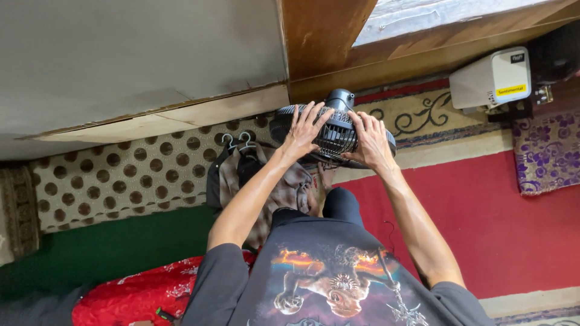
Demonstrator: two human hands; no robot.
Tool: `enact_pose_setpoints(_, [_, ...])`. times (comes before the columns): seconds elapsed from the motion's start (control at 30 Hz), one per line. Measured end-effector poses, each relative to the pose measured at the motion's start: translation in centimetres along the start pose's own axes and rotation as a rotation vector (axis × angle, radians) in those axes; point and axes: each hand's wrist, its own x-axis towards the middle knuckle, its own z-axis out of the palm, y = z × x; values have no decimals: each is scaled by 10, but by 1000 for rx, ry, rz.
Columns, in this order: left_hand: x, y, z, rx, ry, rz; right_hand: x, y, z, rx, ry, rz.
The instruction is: The person places a packet of wipes on a table, then picks up a wooden brush and places it on the same table. They then pick up a black pouch and place it on a desk. Finally, they move a standing fan to a new location and plug it into a wall socket.
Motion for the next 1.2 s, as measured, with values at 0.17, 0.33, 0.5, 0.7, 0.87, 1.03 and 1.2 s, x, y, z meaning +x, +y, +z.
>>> enact_pose_setpoints(0.17, [-17,2,3,2,11,16,-9,-7,8,3,-1,-10])
enact_pose_setpoints(0.33, [-20,-5,7,4,28,49,-10,-11,8,6,30,-33])
enact_pose_setpoints(0.5, [-17,-6,3,-14,29,70,-8,-9,6,19,48,-37])
enact_pose_setpoints(0.7, [-15,-12,-3,-29,-5,86,-11,-5,20,35,115,-36])
enact_pose_setpoints(0.87, [-5,-17,-10,-48,-18,73,-1,-12,8,64,113,-27])
enact_pose_setpoints(1.03, [-5,-21,-23,-56,-29,37,5,-22,-11,85,81,-65])
enact_pose_setpoints(1.2, [-4,-12,-26,-88,-52,22,-5,-13,-20,343,167,-45])
